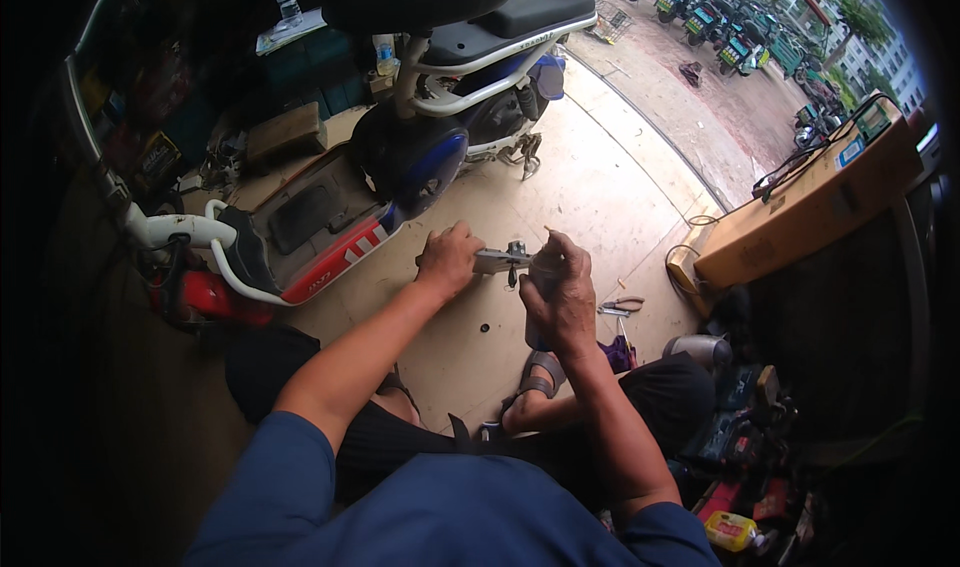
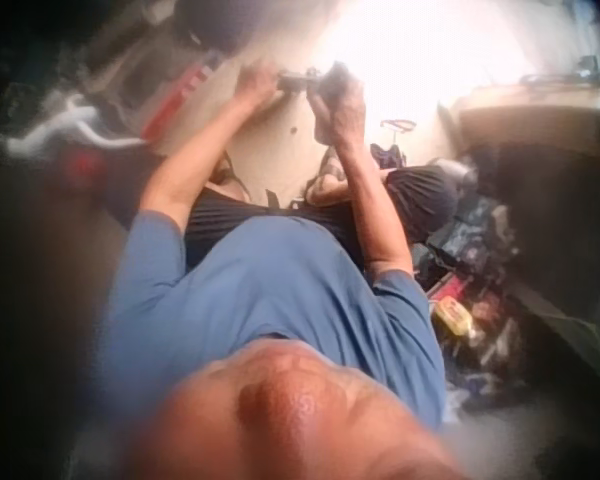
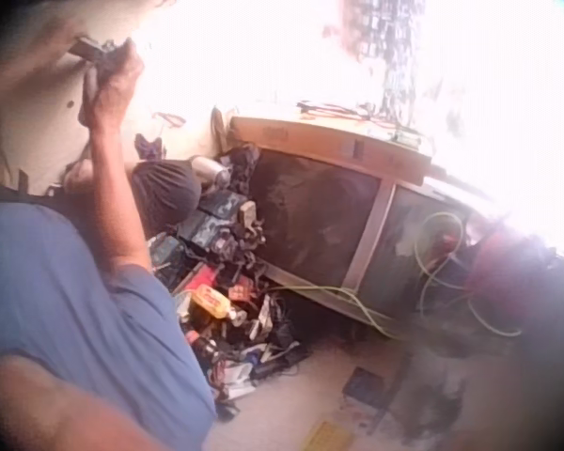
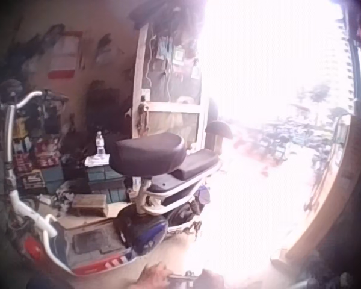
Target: The person cleans a plastic moped component using a spray can and a cloth, then uses a screwdriver to secure a small metal bracket to the component.
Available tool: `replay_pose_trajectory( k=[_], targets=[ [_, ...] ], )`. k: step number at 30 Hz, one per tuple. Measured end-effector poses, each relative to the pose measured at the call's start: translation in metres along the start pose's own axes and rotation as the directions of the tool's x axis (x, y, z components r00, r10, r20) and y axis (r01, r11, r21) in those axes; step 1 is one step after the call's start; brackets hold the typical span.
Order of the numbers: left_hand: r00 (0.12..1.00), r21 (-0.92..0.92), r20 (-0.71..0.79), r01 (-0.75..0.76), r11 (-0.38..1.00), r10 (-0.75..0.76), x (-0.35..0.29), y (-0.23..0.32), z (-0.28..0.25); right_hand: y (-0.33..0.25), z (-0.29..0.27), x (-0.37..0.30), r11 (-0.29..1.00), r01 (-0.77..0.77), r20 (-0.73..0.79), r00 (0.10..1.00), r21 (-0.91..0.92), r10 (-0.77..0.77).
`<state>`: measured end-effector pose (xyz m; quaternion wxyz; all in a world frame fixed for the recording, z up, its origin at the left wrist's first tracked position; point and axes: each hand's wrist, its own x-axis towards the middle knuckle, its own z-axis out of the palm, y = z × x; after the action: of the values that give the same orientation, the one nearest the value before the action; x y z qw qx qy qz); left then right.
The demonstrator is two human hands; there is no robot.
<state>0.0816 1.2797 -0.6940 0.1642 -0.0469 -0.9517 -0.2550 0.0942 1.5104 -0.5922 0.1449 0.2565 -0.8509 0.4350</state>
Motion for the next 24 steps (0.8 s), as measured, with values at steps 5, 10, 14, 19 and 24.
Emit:
replay_pose_trajectory(
  k=[5, 10, 14, 19, 24],
  targets=[
    [0.997, 0.008, 0.081, -0.012, 1.0, 0.011, -0.011, -0.006, -0.01, 0.026, 0.029, -0.041, 0.996, -0.073, 0.01, 0.997, -0.057, 0.073],
    [0.994, -0.141, 0.085, -0.056, 0.988, 0.068, -0.012, 0.006, -0.003, 0.033, 0.03, -0.048, 0.993, -0.035, 0.082, 0.996, -0.115, 0.045],
    [0.996, -0.121, 0.073, -0.046, 0.992, 0.055, -0.009, 0.011, 0.003, 0.04, 0.033, -0.059, 0.989, -0.085, 0.113, 0.989, -0.123, 0.099],
    [0.993, -0.12, 0.082, -0.072, 0.99, 0.083, -0.006, 0.011, 0.005, 0.048, 0.035, -0.062, 0.988, -0.095, 0.135, 0.985, -0.121, 0.111],
    [0.996, -0.105, 0.045, -0.074, 0.992, 0.079, -0.009, 0.014, 0.008, 0.055, 0.039, -0.064, 0.979, -0.145, 0.143, 0.976, -0.143, 0.165]
  ],
)
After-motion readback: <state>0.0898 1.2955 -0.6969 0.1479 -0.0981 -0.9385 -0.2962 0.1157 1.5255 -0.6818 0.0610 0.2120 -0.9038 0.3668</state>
